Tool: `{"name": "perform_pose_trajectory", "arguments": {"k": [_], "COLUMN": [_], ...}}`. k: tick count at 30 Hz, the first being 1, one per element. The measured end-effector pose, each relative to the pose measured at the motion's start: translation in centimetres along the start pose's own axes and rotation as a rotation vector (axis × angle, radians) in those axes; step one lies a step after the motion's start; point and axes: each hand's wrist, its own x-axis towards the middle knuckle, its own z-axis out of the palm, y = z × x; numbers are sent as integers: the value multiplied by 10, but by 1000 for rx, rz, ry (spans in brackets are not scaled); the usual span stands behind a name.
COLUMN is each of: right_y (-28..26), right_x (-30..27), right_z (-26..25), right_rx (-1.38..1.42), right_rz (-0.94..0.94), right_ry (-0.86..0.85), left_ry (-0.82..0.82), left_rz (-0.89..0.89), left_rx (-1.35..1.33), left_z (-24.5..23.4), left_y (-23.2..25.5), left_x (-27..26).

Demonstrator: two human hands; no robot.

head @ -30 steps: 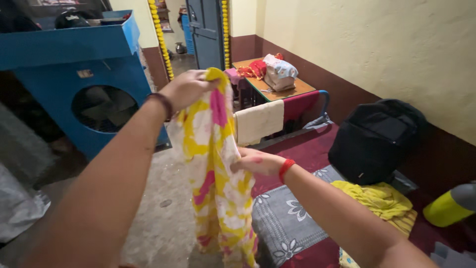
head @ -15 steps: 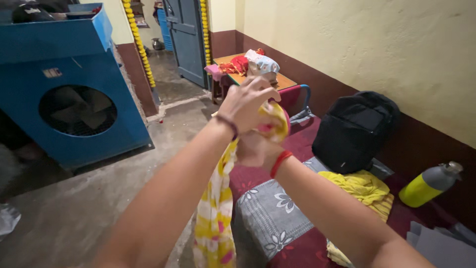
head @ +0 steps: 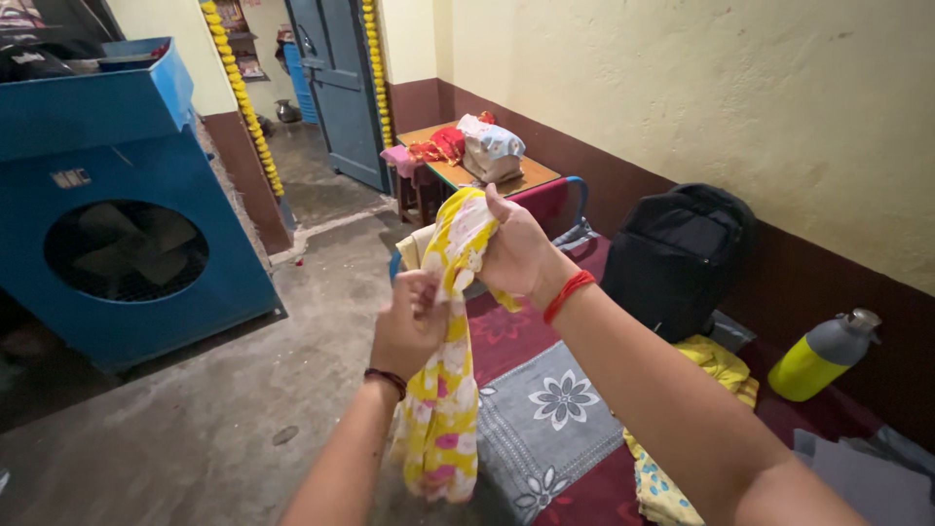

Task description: The person folds various garments on a bed and hangs some items on a wall-mounted rack. They handle a black top, a grey shirt, a yellow patterned cloth, and a floral cloth, folding them by hand and placing them in a pile or on the rack.

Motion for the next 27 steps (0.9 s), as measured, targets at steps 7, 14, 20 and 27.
{"name": "perform_pose_trajectory", "arguments": {"k": [7, 14, 20, 27], "right_y": [-17, -11, 1, -24], "right_x": [-5, 16, 23, 9], "right_z": [-23, -28, -10, 19], "right_rx": [80, 135, 214, 174], "right_rz": [-50, -256, -272, -337], "right_ry": [0, -50, -31, -148], "left_ry": [-42, 110, 438, 318], "left_rz": [99, 188, 43, -350], "left_rx": [307, 435, 429, 464], "left_z": [-11, 33, 71, 28], "left_y": [-24, 2, -3, -47], "left_x": [20, -1, -9, -10]}}
